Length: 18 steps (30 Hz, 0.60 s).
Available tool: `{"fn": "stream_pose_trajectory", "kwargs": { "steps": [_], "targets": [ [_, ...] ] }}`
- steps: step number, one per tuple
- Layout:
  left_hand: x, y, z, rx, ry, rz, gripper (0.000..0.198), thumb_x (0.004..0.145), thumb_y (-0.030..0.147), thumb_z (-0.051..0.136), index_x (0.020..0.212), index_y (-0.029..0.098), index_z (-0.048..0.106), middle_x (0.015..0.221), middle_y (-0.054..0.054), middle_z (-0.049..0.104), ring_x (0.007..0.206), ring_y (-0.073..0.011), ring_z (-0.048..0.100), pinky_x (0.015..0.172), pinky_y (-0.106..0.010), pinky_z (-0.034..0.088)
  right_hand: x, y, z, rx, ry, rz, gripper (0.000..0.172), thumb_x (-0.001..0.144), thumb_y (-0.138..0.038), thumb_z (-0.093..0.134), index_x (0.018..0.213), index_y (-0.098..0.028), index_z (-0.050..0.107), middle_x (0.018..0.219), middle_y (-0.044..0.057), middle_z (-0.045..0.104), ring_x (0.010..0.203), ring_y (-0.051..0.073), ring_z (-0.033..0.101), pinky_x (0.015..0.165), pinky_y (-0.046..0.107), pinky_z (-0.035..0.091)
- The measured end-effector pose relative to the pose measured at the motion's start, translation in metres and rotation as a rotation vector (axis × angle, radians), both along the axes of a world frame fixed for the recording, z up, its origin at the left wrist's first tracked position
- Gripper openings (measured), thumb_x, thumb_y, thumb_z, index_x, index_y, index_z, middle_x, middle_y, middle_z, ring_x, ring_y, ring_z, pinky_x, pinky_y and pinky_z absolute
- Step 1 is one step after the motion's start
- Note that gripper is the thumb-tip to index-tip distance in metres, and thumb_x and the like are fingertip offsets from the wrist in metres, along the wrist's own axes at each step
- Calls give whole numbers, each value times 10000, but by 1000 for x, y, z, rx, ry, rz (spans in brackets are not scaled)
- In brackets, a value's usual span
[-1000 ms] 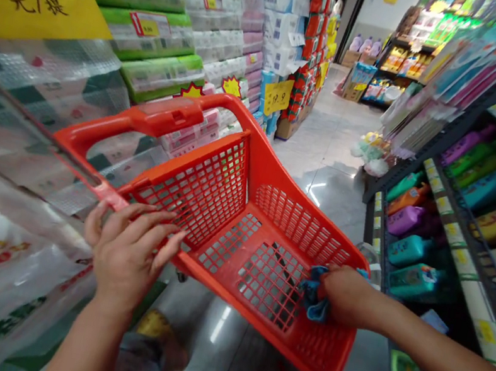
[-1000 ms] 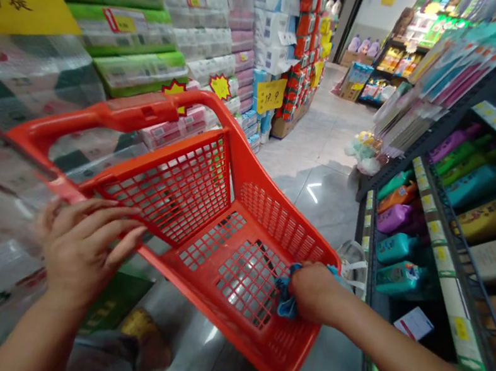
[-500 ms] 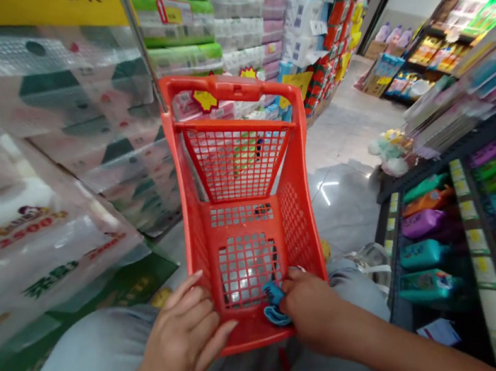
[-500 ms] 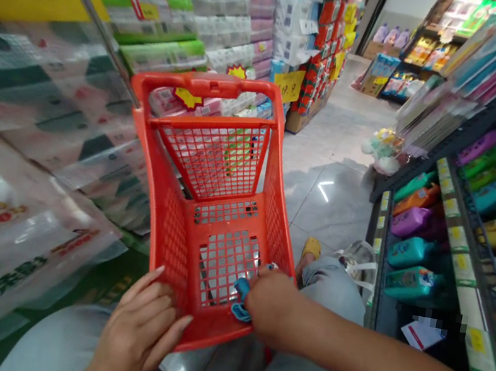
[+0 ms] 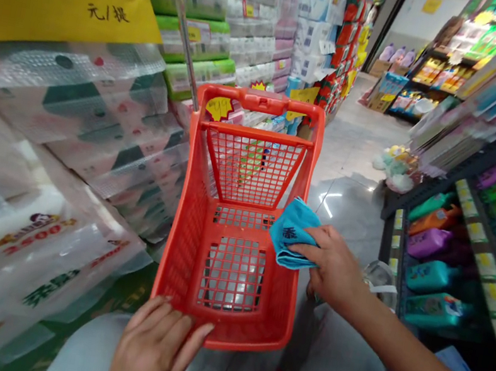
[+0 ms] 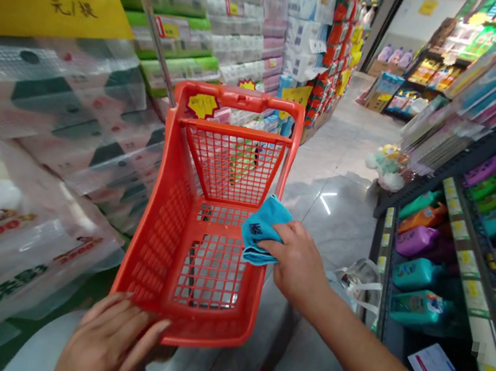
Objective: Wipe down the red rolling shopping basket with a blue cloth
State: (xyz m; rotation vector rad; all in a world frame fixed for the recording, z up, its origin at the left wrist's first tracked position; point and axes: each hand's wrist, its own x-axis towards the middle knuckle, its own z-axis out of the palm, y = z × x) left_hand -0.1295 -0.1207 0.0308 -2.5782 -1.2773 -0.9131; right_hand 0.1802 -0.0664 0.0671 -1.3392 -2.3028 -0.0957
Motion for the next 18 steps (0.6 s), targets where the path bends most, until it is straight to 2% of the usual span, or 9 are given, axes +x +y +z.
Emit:
{"fn": "stream_pose_trajectory", "kwargs": {
  "steps": [2,4,6,9,14,18],
  "targets": [
    [2,2,0,-5,2,-3,314,1020,360,504,783,204,636,653,31,627,638,-148,564,843,-335,413,-8,2,-8,3,67,70,312,859,-56,538,992,-230,761,1070,74,688,962,234,486,803,371,437],
    [3,4,-2,-14,0,-48,317,1024,395,486,831,205,652,714,20,676,700,-157,600,786,-319,415,-19,2,-15,-3,44,155,261,877,-89,554,939,-241,758,1066,53,696,967,232,487,811,375,435],
    [3,5,-6,-20,10,-93,331,1019,446,478,895,202,664,768,16,710,729,-156,621,747,-309,417,-23,11,-19,1,24,174,262,882,-91,559,934,-253,758,1079,38,704,984,234,486,823,379,433],
    [-1,6,-11,-28,32,-112,372,999,517,475,959,200,667,795,17,729,724,-153,633,728,-310,419,-13,50,-20,29,42,70,338,853,-45,547,993,-252,774,1125,53,704,1012,244,484,864,392,443],
    [-3,6,-16,-29,37,-107,356,1006,487,464,865,212,640,750,25,712,670,-152,611,677,-315,396,10,125,-17,122,20,-100,391,785,-9,545,976,-237,798,1131,80,705,1006,256,489,900,421,449],
    [4,4,-17,-64,40,-73,341,1005,474,467,875,209,638,739,24,700,662,-159,593,669,-326,381,11,143,-19,174,53,-104,406,737,8,535,913,-238,806,1076,82,709,966,255,476,891,416,461]
  ]
}}
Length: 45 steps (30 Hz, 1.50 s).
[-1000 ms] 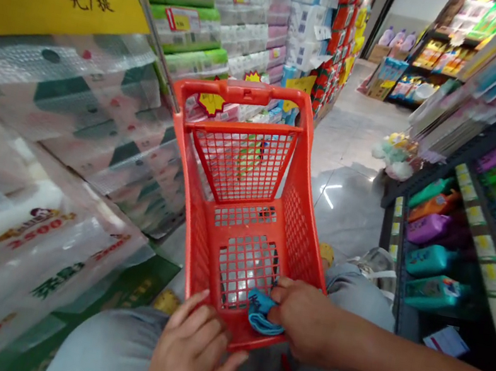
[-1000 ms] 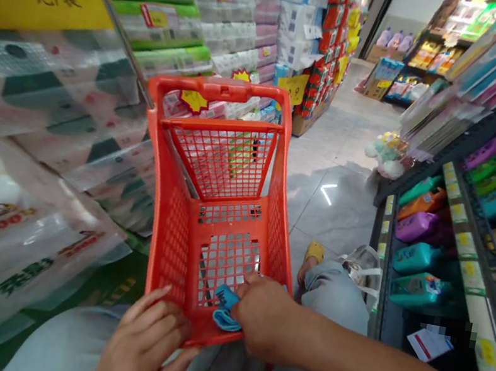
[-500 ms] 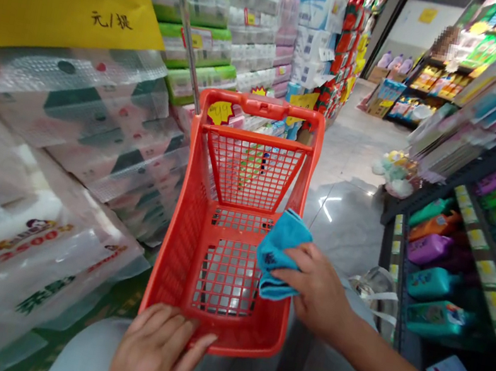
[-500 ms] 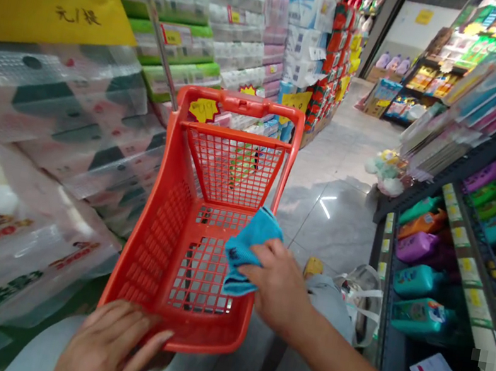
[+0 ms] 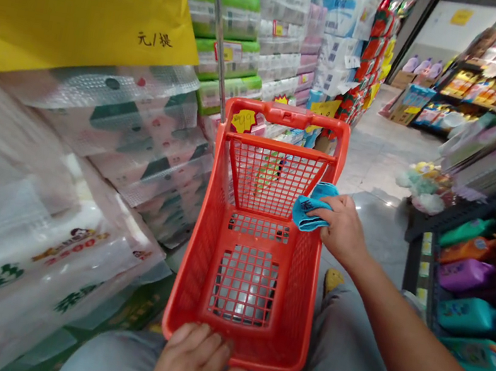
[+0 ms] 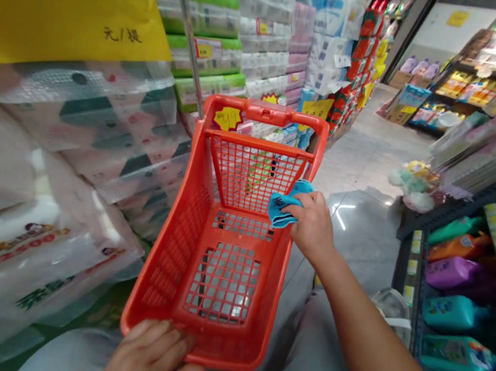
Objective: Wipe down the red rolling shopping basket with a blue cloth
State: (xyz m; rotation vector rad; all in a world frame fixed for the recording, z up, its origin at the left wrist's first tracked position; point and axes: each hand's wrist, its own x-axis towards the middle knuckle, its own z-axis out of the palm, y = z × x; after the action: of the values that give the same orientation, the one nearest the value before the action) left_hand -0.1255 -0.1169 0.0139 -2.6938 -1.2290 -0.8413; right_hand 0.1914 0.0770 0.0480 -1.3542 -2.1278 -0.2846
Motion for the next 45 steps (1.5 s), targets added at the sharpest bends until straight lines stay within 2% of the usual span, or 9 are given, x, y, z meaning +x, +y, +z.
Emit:
{"fn": "stream_pose_trajectory", "kwargs": {
  "steps": [4,11,15,21,26,30,35,40,45],
  "targets": [
    [6,-4,-3,13,-2,28,371,991,504,465,858,204,640,732,22,689,664,-159,579,665,-334,362,-7,-15,-5,16,84,-3,426,687,24,519,860,-240,804,1065,76,701,979,255,479,896,417,464],
    [8,-16,-4,-15,1,89,410,969,542,483,803,198,633,683,23,632,661,-152,550,672,-335,343,-28,-88,-15,-101,65,95,458,647,25,502,858,-261,791,1065,50,696,1007,249,477,909,419,455],
    [10,-21,-2,-31,-35,76,464,961,570,486,714,191,590,642,22,599,640,-149,512,699,-334,342,-24,-92,-9,-157,-29,105,400,714,9,527,849,-265,786,1021,49,706,984,251,480,886,398,443],
    [-8,-19,-7,-20,-75,89,526,915,660,478,744,191,644,631,23,599,697,-141,555,955,-373,395,-35,-95,-3,-189,-116,151,323,730,-14,565,725,-273,757,849,53,673,901,251,476,812,377,432],
    [-31,-19,2,-53,-113,195,494,928,640,494,786,201,671,743,-2,683,897,-186,636,1111,-504,328,-55,-136,-9,-162,-57,216,423,730,43,532,877,-275,770,1017,44,690,1014,257,476,866,389,442],
    [-8,-36,7,6,-126,188,363,951,546,545,1053,227,683,947,-28,745,1006,-210,653,1171,-568,302,-51,-120,-7,-130,-30,187,502,748,59,517,1002,-286,778,1138,42,684,1047,254,478,887,401,449],
    [34,-47,1,75,-120,175,349,975,481,530,1161,203,631,972,-45,733,911,-185,683,1066,-460,473,-30,-71,1,-28,67,-28,441,778,31,504,955,-247,797,1074,78,689,967,247,474,857,402,465],
    [39,-21,-4,93,-100,189,275,975,464,535,920,231,670,751,6,648,727,-163,632,915,-393,500,-34,-81,-5,-46,83,35,418,728,39,521,861,-257,785,965,49,686,941,235,472,832,380,474],
    [34,-3,-16,98,-98,155,399,1010,444,456,714,211,586,662,6,588,661,-145,572,822,-334,457,-29,-86,-13,-65,169,78,487,625,51,501,885,-262,769,1015,32,678,966,238,480,872,413,470]
  ]
}}
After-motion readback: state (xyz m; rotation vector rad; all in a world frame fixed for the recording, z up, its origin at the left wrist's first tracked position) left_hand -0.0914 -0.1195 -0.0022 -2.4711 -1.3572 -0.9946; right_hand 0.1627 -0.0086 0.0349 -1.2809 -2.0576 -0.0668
